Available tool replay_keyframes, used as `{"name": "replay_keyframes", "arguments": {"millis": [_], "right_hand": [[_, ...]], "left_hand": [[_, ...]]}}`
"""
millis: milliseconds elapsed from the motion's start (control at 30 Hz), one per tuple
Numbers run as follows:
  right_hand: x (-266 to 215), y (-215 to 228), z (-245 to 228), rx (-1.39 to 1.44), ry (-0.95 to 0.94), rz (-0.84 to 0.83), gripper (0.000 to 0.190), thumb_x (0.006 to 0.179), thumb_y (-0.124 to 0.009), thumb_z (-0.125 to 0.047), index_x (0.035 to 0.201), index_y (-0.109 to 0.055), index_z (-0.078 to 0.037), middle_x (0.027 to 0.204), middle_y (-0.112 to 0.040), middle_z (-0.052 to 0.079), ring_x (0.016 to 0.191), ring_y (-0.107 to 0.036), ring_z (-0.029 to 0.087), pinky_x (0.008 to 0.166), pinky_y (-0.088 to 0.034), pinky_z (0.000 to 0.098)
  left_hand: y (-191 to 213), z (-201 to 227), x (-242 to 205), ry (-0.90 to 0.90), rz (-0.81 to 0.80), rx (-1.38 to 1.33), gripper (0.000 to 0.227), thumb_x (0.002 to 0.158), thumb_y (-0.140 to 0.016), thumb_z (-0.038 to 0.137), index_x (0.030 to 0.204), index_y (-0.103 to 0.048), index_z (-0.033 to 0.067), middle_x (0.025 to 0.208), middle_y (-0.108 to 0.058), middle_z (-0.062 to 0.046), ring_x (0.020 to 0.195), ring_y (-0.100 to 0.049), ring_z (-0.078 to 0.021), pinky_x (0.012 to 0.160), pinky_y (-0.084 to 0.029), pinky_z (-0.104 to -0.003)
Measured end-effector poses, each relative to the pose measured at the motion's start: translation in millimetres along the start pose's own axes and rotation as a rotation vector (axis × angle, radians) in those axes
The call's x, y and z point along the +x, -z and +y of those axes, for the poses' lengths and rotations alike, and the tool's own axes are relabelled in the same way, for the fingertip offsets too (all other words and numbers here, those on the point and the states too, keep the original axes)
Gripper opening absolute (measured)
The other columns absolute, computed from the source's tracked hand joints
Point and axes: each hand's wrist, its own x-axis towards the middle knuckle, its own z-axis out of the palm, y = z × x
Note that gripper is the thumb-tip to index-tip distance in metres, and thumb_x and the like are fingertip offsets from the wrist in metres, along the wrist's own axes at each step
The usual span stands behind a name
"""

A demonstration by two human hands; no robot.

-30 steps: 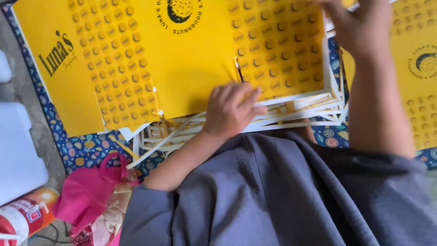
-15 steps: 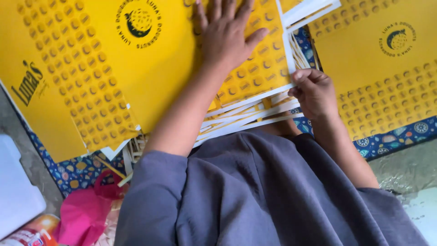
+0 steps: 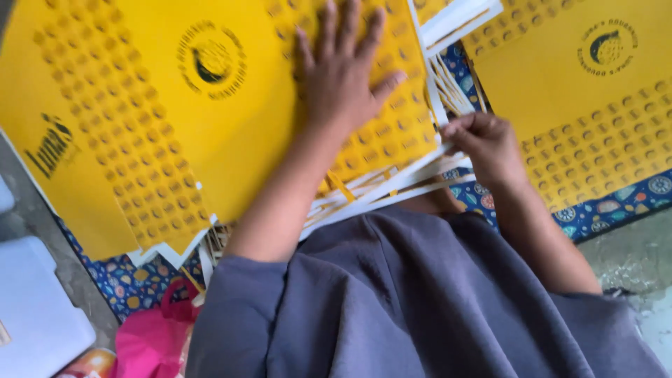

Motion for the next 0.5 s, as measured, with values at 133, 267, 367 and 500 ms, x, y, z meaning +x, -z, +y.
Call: {"name": "replay_keyframes", "arguments": {"millis": [133, 267, 367, 500], "right_hand": [[-6.3, 18.6, 27.9, -0.046, -0.002, -0.116, 0.004, 0.101, -0.064, 0.002, 0.103, -0.067, 0.0, 0.089, -0.068, 0.007, 0.08, -0.065, 0.012, 0.078, -0.054, 0.0217], [-10.3, 28.7, 9.8, 0.013, -0.059, -0.284, 0.024, 0.098, -0.065, -0.008, 0.119, -0.065, 0.005, 0.096, -0.067, 0.008, 0.083, -0.059, 0.013, 0.075, -0.047, 0.024], [0.2, 29.7, 5.1, -0.005, 0.003, -0.186, 0.031, 0.1, -0.061, -0.009, 0.128, -0.064, 0.003, 0.112, -0.068, 0.009, 0.102, -0.061, 0.016, 0.098, -0.048, 0.0283], [19.3, 20.7, -11.3, 0.117, 0.011, -0.069, 0.029, 0.108, -0.056, -0.014, 0.128, -0.065, 0.006, 0.101, -0.067, 0.011, 0.089, -0.063, 0.017, 0.088, -0.055, 0.0281]], "left_hand": [[-1.0, 21.8, -5.2, -0.093, -0.044, -0.031, 0.081, 0.103, -0.039, 0.078, 0.165, -0.027, 0.0292, 0.169, -0.012, -0.008, 0.153, -0.006, -0.0379, 0.119, -0.009, -0.072], [-16.2, 30.0, -10.1, -0.181, 0.06, -0.076, 0.083, 0.1, -0.062, 0.076, 0.163, -0.037, 0.0272, 0.168, -0.016, -0.011, 0.154, -0.015, -0.0409, 0.118, -0.013, -0.075], [-13.5, 31.1, -8.1, -0.183, 0.048, -0.118, 0.079, 0.099, -0.059, 0.073, 0.161, -0.041, 0.0272, 0.168, -0.019, -0.009, 0.154, -0.014, -0.0386, 0.119, -0.011, -0.072], [-18.3, 18.4, 10.9, -0.154, 0.202, -0.127, 0.075, 0.098, -0.047, 0.077, 0.152, -0.053, 0.0262, 0.161, -0.037, -0.009, 0.148, -0.032, -0.0394, 0.116, -0.026, -0.069]]}}
